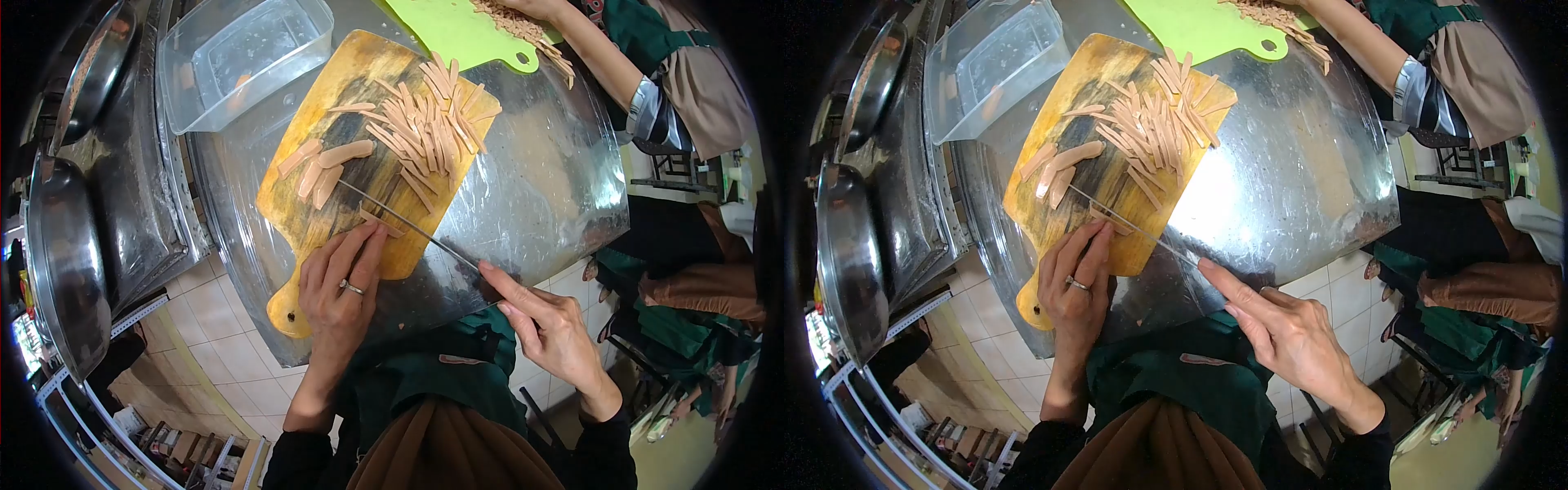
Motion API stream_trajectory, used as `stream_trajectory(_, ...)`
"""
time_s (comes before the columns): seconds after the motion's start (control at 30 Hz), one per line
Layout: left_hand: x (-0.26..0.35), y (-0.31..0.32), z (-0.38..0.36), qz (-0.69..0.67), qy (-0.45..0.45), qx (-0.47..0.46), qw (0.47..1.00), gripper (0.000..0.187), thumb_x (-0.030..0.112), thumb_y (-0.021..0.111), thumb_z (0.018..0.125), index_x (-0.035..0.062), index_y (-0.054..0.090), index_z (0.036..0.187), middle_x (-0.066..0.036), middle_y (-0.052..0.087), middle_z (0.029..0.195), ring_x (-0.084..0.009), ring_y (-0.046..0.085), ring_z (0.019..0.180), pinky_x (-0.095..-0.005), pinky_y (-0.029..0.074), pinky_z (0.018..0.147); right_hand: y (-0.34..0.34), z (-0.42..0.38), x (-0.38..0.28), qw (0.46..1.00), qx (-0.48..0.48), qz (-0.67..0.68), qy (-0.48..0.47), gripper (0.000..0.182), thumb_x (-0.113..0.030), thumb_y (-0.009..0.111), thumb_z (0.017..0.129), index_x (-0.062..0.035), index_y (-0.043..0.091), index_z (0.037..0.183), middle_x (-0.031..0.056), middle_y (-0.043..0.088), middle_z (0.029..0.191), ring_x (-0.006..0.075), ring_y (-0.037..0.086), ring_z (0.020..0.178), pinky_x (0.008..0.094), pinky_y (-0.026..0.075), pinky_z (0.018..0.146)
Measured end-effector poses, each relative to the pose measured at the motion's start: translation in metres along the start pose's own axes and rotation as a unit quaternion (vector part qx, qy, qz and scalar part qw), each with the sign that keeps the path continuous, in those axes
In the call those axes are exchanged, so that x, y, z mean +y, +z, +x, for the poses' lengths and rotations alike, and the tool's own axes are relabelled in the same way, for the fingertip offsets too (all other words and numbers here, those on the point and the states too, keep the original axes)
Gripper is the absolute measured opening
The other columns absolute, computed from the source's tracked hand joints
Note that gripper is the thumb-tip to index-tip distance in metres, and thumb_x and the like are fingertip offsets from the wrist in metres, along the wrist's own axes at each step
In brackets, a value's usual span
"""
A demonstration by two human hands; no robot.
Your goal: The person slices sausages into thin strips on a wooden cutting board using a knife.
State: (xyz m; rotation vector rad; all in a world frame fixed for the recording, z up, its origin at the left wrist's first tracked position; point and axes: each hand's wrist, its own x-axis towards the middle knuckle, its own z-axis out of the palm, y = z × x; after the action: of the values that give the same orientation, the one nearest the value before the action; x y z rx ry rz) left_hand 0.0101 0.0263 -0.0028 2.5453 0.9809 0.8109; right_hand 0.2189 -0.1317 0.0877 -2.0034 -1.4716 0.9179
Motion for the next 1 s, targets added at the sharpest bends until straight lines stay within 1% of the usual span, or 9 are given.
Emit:
stream_trajectory(0.07, 0.0, -0.001, -0.002, 0.005, 0.0, -0.002, 1.0, 0.049, -0.002, 0.079, 0.076, 0.013, 0.075, 0.122, 0.0, 0.071, 0.124, -0.0219, 0.067, 0.108, -0.0368, 0.052, 0.093, -0.004, 0.001, -0.006, 0.999, -0.027, -0.002, 0.036, 0.053, -0.005, 0.064, 0.097, -0.0174, 0.058, 0.148, 0.0154, 0.068, 0.077, 0.0291, 0.063, 0.06, 0.0399, 0.054, 0.061)
stream_trajectory(0.13, 0.001, -0.001, -0.002, 0.016, 0.002, -0.007, 1.0, 0.048, -0.002, 0.079, 0.076, 0.0129, 0.075, 0.122, 0.0, 0.071, 0.123, -0.0221, 0.067, 0.107, -0.0367, 0.052, 0.092, -0.012, 0.004, -0.018, 0.994, -0.061, 0.002, 0.095, 0.048, -0.003, 0.065, 0.095, -0.013, 0.063, 0.142, 0.0203, 0.075, 0.097, 0.0326, 0.073, 0.073, 0.0375, 0.058, 0.072)
stream_trajectory(0.23, 0.002, -0.002, 0.0, 0.018, 0.008, -0.003, 1.0, 0.048, -0.003, 0.079, 0.075, 0.012, 0.075, 0.12, -0.001, 0.071, 0.122, -0.0223, 0.067, 0.106, -0.0362, 0.053, 0.091, -0.005, -0.001, -0.006, 0.999, -0.041, -0.013, 0.022, 0.062, -0.005, 0.067, 0.096, -0.0226, 0.051, 0.153, 0.0126, 0.061, 0.065, 0.0268, 0.058, 0.052, 0.0408, 0.052, 0.053)
stream_trajectory(0.33, 0.001, -0.002, 0.0, 0.016, 0.012, -0.004, 1.0, 0.047, -0.004, 0.079, 0.074, 0.01, 0.075, 0.119, -0.002, 0.072, 0.12, -0.0229, 0.068, 0.105, -0.036, 0.053, 0.089, -0.003, -0.004, -0.005, 0.999, -0.043, -0.007, 0.016, 0.065, -0.005, 0.068, 0.095, -0.0233, 0.049, 0.155, 0.0123, 0.062, 0.065, 0.0277, 0.058, 0.053, 0.0418, 0.053, 0.053)
stream_trajectory(0.43, 0.001, -0.002, 0.001, -0.007, -0.001, 0.005, 1.0, 0.044, -0.006, 0.077, 0.075, 0.007, 0.075, 0.117, -0.004, 0.072, 0.117, -0.0247, 0.068, 0.104, -0.0366, 0.054, 0.089, -0.005, -0.003, -0.007, 0.998, -0.042, 0.001, 0.04, 0.061, -0.006, 0.067, 0.095, -0.0227, 0.053, 0.152, 0.0146, 0.065, 0.069, 0.0282, 0.06, 0.054, 0.0416, 0.054, 0.056)
stream_trajectory(0.53, 0.002, 0.0, 0.001, -0.053, -0.043, 0.058, 0.996, 0.04, -0.008, 0.076, 0.077, 0.005, 0.074, 0.115, -0.006, 0.072, 0.114, -0.027, 0.068, 0.103, -0.0374, 0.055, 0.088, -0.004, -0.005, -0.002, 0.999, 0.006, 0.019, 0.046, 0.056, -0.005, 0.066, 0.096, -0.0214, 0.057, 0.149, 0.0173, 0.069, 0.076, 0.0283, 0.063, 0.058, 0.0407, 0.056, 0.059)
stream_trajectory(0.73, 0.003, -0.003, 0.003, -0.014, -0.039, 0.017, 0.999, 0.039, -0.007, 0.076, 0.078, 0.0061, 0.074, 0.115, -0.007, 0.071, 0.118, -0.028, 0.068, 0.105, -0.0381, 0.055, 0.091, -0.006, -0.011, -0.003, 0.998, -0.003, 0.029, 0.052, 0.053, -0.004, 0.064, 0.097, -0.0205, 0.06, 0.146, 0.0178, 0.074, 0.086, 0.0279, 0.066, 0.061, 0.0407, 0.056, 0.062)
stream_trajectory(0.9, 0.002, -0.004, 0.0, -0.01, -0.022, -0.006, 1.0, 0.042, -0.004, 0.077, 0.079, 0.0092, 0.075, 0.118, -0.005, 0.07, 0.122, -0.0275, 0.066, 0.108, -0.0393, 0.054, 0.094, -0.004, -0.013, -0.001, 0.998, -0.029, 0.014, 0.046, 0.056, -0.005, 0.064, 0.097, -0.0196, 0.055, 0.151, 0.0174, 0.071, 0.079, 0.0269, 0.063, 0.058, 0.0397, 0.056, 0.06)
stream_trajectory(1.0, 0.001, -0.003, -0.001, -0.016, -0.014, -0.005, 1.0, 0.044, -0.003, 0.078, 0.078, 0.0104, 0.075, 0.12, -0.005, 0.069, 0.123, -0.0271, 0.065, 0.108, -0.0397, 0.054, 0.094, -0.006, -0.01, -0.012, 0.994, -0.059, 0.007, 0.088, 0.048, -0.002, 0.064, 0.095, -0.0118, 0.064, 0.141, 0.0206, 0.075, 0.107, 0.0348, 0.072, 0.072, 0.0376, 0.057, 0.071)
